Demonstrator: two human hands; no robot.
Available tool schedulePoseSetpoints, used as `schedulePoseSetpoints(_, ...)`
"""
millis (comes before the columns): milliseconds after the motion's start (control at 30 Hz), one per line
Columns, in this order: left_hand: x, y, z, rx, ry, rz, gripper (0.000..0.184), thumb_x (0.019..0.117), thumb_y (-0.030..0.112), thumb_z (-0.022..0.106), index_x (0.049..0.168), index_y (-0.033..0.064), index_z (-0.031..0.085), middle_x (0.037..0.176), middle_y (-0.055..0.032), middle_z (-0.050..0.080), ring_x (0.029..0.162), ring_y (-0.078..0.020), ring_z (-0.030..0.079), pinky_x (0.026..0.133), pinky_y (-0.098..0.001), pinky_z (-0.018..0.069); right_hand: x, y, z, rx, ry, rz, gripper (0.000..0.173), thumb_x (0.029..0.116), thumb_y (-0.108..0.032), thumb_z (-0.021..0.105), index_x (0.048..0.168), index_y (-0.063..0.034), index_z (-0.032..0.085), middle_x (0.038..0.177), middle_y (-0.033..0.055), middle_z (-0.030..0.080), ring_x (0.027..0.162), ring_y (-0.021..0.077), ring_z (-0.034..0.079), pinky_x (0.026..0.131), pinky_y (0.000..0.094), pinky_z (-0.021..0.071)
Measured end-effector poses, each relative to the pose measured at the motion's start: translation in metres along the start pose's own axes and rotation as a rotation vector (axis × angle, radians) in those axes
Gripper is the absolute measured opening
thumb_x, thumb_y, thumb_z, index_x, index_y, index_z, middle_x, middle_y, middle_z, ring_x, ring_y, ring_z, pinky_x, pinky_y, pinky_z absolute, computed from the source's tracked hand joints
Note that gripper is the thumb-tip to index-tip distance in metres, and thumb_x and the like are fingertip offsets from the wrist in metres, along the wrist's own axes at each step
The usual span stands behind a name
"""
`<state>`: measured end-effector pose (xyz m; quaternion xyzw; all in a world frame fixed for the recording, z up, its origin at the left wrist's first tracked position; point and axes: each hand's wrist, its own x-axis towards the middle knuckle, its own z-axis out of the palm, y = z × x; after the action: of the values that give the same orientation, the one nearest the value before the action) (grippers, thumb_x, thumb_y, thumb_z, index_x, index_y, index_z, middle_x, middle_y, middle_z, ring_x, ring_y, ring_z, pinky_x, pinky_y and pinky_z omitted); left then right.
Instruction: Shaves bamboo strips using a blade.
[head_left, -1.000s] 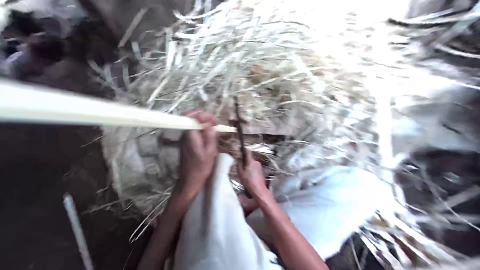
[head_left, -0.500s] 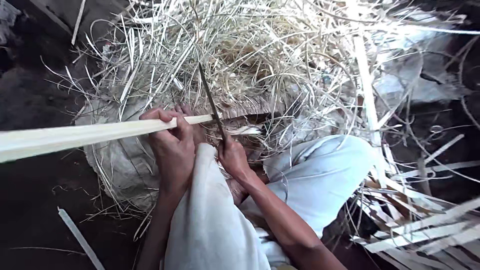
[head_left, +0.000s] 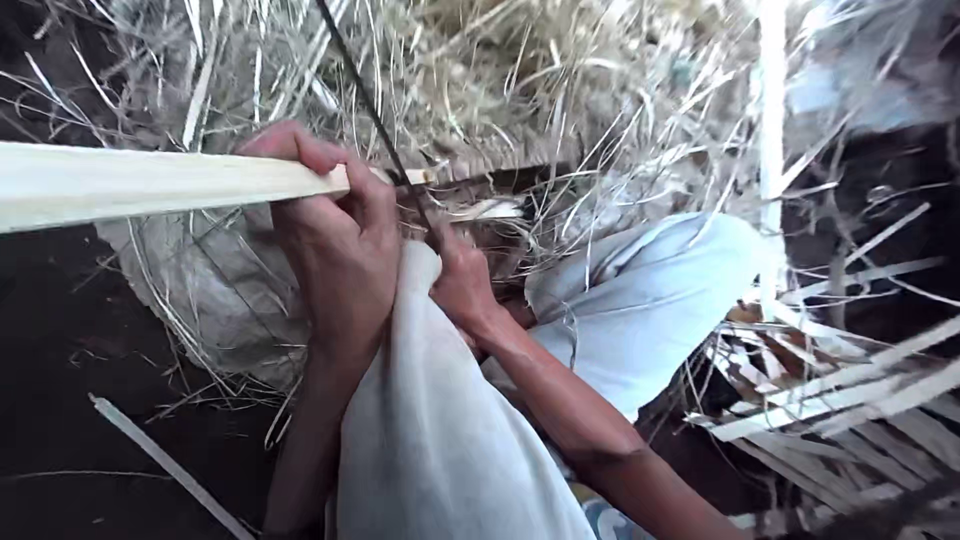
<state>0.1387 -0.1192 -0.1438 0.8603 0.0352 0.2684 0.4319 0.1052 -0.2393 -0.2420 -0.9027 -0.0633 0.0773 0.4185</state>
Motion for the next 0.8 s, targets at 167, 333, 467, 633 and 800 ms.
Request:
schedulePoseSetpoints(167, 0.0, 0.005, -0.008, -0.058, -0.106, -0.118, 0.02, 0.1015, 0.003, 0.056, 0.114, 0.0016, 0.04, 0.099, -0.0032, 0.054, 0.071, 0.0034, 0.052, 0.059, -0.0115, 0.0464, 0.013, 0.012, -0.005, 0.003, -0.131, 0.192, 0.035, 0.1031, -0.009, 0.051, 0.136, 0.0007, 0.057, 0.09, 0.0241, 0.07, 0.077, 0.0427, 0.07, 0.065, 0.0604, 0.0547)
schedulePoseSetpoints(333, 0.006, -0.003, 0.006, -0.051, 0.029, 0.032, 0.02, 0.0935, -0.004, 0.057, 0.104, -0.0071, 0.041, 0.09, -0.005, 0.056, 0.072, 0.0019, 0.053, 0.064, -0.0156, 0.0483, 0.008, 0.016, 0.009, 0.009, 0.019, 0.055, 0.034, 0.094, -0.007, 0.059, 0.126, 0.0034, 0.066, 0.094, 0.0216, 0.074, 0.076, 0.0392, 0.073, 0.064, 0.0583, 0.0564)
schedulePoseSetpoints(467, 0.005, 0.001, -0.007, 0.017, -0.088, -0.063, 0.021, 0.1019, 0.005, 0.056, 0.115, -0.0006, 0.04, 0.101, -0.0031, 0.052, 0.077, 0.0045, 0.053, 0.065, -0.012, 0.0479, 0.027, 0.017, 0.001, -0.051, -0.149, 0.252, 0.034, 0.1016, -0.01, 0.051, 0.132, 0.0001, 0.061, 0.093, 0.0222, 0.072, 0.081, 0.0414, 0.071, 0.071, 0.0607, 0.055)
schedulePoseSetpoints(633, 0.005, -0.003, 0.001, -0.022, -0.004, 0.013, 0.023, 0.0961, -0.002, 0.057, 0.11, -0.0091, 0.04, 0.096, -0.0065, 0.056, 0.079, 0.0027, 0.056, 0.067, -0.0139, 0.0492, 0.01, 0.012, 0.009, -0.01, -0.005, 0.095, 0.034, 0.0959, -0.008, 0.059, 0.127, 0.0033, 0.066, 0.097, 0.021, 0.074, 0.08, 0.0388, 0.073, 0.067, 0.0586, 0.0571)
schedulePoseSetpoints(800, 0.009, -0.004, 0.004, -0.033, -0.006, 0.006, 0.023, 0.0958, -0.002, 0.058, 0.109, -0.0067, 0.04, 0.097, -0.0057, 0.054, 0.079, 0.0027, 0.054, 0.066, -0.0132, 0.0479, 0.022, 0.008, -0.006, -0.076, -0.099, 0.215, 0.031, 0.0998, -0.009, 0.052, 0.126, -0.0001, 0.065, 0.091, 0.02, 0.072, 0.078, 0.0394, 0.071, 0.068, 0.0595, 0.0554)
